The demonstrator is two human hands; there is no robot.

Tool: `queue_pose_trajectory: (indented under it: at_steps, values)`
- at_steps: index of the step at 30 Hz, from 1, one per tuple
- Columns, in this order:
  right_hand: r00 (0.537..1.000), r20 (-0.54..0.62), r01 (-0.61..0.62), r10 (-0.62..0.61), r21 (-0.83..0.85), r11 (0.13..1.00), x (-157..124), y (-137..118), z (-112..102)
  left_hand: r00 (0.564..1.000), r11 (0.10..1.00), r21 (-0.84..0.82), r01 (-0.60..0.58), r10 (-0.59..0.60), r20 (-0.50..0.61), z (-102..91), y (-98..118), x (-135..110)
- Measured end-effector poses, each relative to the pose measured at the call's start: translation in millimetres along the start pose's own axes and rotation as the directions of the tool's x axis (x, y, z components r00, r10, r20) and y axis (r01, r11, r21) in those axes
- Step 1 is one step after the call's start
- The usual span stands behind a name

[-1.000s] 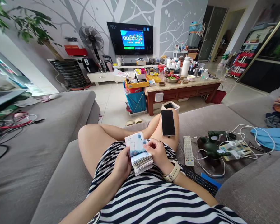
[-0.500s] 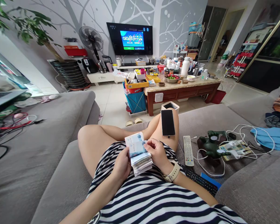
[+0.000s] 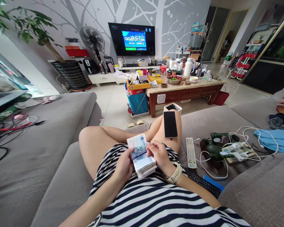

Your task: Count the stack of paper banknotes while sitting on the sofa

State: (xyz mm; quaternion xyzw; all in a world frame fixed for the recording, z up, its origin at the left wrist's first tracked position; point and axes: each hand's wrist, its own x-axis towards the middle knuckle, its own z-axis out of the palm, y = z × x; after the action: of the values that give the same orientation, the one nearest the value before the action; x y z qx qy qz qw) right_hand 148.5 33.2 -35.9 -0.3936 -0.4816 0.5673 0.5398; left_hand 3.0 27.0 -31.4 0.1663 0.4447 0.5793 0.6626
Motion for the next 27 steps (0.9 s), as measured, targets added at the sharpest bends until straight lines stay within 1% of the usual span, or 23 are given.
queue_pose_trajectory:
  at_steps: [3, 6, 10, 16, 20, 27]
  values:
    - [0.998, -0.067, 0.003, -0.006, -0.035, 0.999, 1.5, -1.6, 1.3, 1.0, 1.0, 0.022, -0.018, 0.017, 0.021, 0.1, 1.0, -1.7]
    - [0.993, -0.115, -0.021, 0.019, -0.018, 1.0, 2.8, -4.8, 2.7, 0.998, 0.999, 0.042, -0.033, 0.03, 0.054, 2.2, 3.7, -5.3]
    - [0.994, -0.108, -0.033, 0.03, -0.024, 0.999, 4.4, -7.6, 2.3, 0.997, 0.997, 0.067, -0.033, 0.028, 0.078, 4.9, 6.6, -9.1]
    - [0.992, -0.127, -0.015, 0.007, -0.061, 0.998, 6.4, -6.2, 0.1, 0.996, 0.997, 0.076, -0.034, 0.028, 0.082, 4.5, 5.8, -9.1]
    - [0.99, -0.139, -0.014, 0.009, -0.035, 0.999, 6.1, -4.7, 0.0, 0.998, 0.997, 0.071, -0.034, 0.03, 0.053, 3.2, 4.2, -6.9]
    - [0.991, -0.132, 0.011, -0.017, -0.048, 0.999, 5.4, -0.2, -1.4, 1.0, 1.0, 0.031, 0.001, 0.0, -0.023, 4.1, 4.0, -4.1]
